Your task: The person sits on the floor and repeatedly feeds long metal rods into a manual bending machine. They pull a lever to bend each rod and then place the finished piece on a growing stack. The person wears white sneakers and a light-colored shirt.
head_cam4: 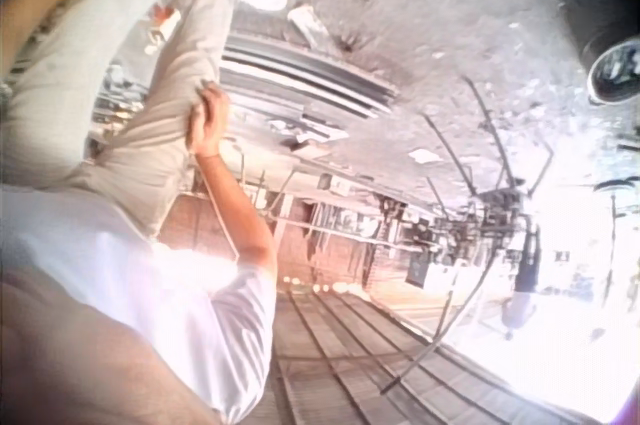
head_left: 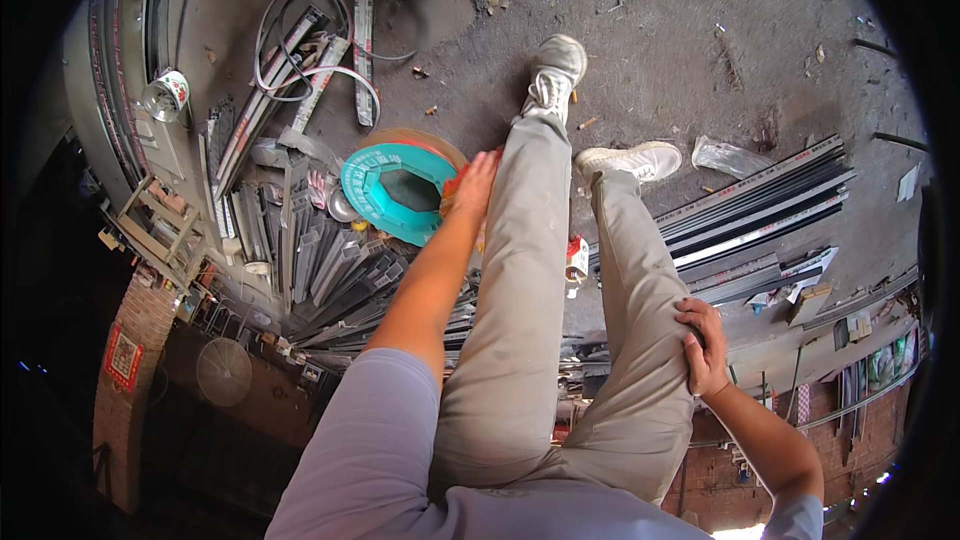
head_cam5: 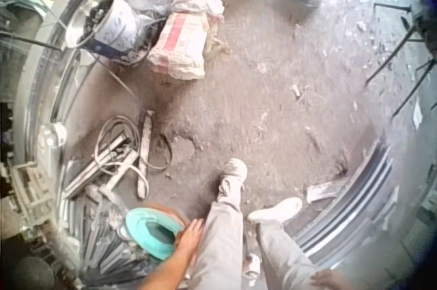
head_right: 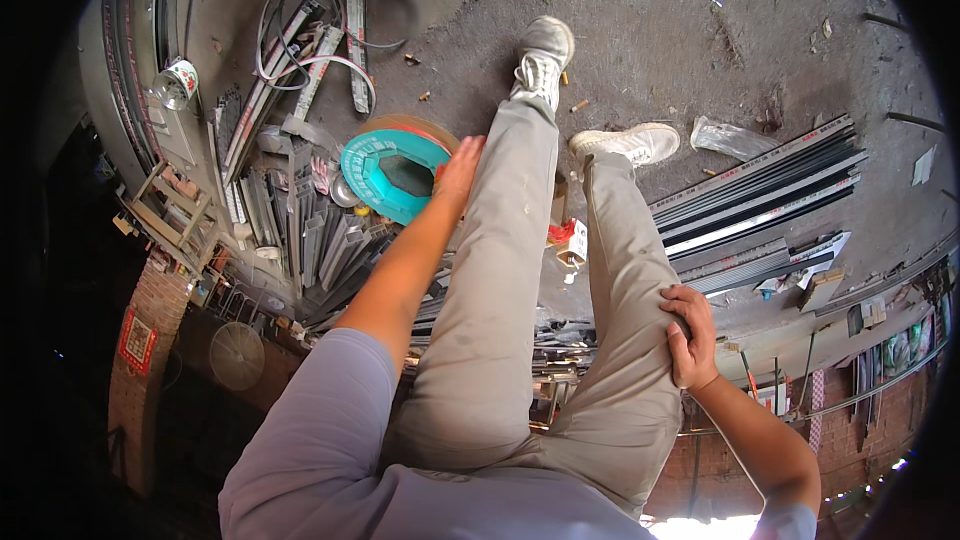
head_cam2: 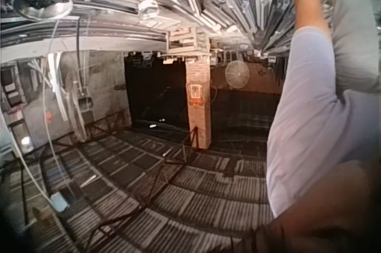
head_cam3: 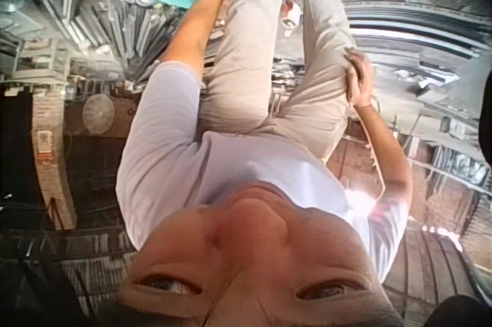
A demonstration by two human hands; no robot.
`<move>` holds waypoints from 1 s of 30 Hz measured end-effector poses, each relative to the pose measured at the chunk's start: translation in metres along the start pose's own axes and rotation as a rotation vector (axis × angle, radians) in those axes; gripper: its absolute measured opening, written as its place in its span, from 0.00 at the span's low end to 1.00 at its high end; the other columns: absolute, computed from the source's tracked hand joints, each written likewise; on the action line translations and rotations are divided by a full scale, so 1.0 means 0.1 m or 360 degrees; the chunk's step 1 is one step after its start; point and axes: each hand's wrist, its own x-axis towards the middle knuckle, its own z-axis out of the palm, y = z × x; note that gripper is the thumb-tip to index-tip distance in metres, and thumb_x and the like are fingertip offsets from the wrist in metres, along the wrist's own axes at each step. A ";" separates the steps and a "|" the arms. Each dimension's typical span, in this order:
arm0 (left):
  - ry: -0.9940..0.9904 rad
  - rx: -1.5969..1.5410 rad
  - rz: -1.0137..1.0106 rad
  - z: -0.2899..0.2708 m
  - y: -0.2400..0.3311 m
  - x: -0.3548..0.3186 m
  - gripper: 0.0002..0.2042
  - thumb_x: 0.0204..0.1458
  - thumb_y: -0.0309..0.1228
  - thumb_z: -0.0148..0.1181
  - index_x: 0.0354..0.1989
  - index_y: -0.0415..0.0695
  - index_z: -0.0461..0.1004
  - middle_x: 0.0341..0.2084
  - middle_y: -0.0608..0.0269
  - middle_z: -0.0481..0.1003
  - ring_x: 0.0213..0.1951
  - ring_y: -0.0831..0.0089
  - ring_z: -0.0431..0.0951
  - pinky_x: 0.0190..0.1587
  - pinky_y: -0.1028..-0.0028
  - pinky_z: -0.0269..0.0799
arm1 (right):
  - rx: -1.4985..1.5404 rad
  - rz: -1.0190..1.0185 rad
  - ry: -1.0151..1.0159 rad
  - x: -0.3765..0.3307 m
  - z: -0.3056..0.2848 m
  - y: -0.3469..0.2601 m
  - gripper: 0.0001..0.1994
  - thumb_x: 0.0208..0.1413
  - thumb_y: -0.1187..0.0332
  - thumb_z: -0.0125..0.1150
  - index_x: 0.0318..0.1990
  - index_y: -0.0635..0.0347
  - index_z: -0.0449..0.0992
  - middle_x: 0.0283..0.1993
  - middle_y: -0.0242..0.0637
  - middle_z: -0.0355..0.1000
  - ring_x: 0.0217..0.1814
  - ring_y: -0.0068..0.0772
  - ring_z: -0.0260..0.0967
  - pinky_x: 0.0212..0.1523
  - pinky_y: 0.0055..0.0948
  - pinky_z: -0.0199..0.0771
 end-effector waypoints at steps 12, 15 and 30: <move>-0.0206 -0.1696 -0.0730 -0.62 -1.59 0.06 0.21 0.64 0.45 0.53 0.58 0.43 0.77 0.55 0.47 0.77 0.65 0.48 0.68 0.72 0.56 0.55 | 0.0114 0.0016 0.0170 0.02 0.08 -0.03 0.12 0.58 0.68 0.54 0.45 0.67 0.77 0.55 0.51 0.74 0.62 0.55 0.67 0.66 0.45 0.62; -0.0131 -0.2807 -0.0541 -0.53 -0.94 0.03 0.25 0.67 0.48 0.50 0.64 0.45 0.73 0.65 0.42 0.69 0.71 0.47 0.61 0.74 0.63 0.52 | 0.0085 -0.0018 0.0267 0.02 0.11 -0.05 0.11 0.56 0.70 0.57 0.45 0.64 0.77 0.53 0.47 0.75 0.58 0.52 0.70 0.62 0.44 0.66; -0.0066 -0.2076 -0.0053 -3.58 -1.02 -1.17 0.13 0.56 0.30 0.63 0.48 0.42 0.82 0.57 0.51 0.77 0.67 0.49 0.68 0.69 0.57 0.61 | 0.0156 0.0130 0.0514 -0.13 0.33 -0.02 0.09 0.56 0.67 0.58 0.43 0.57 0.75 0.49 0.39 0.76 0.56 0.48 0.71 0.58 0.43 0.70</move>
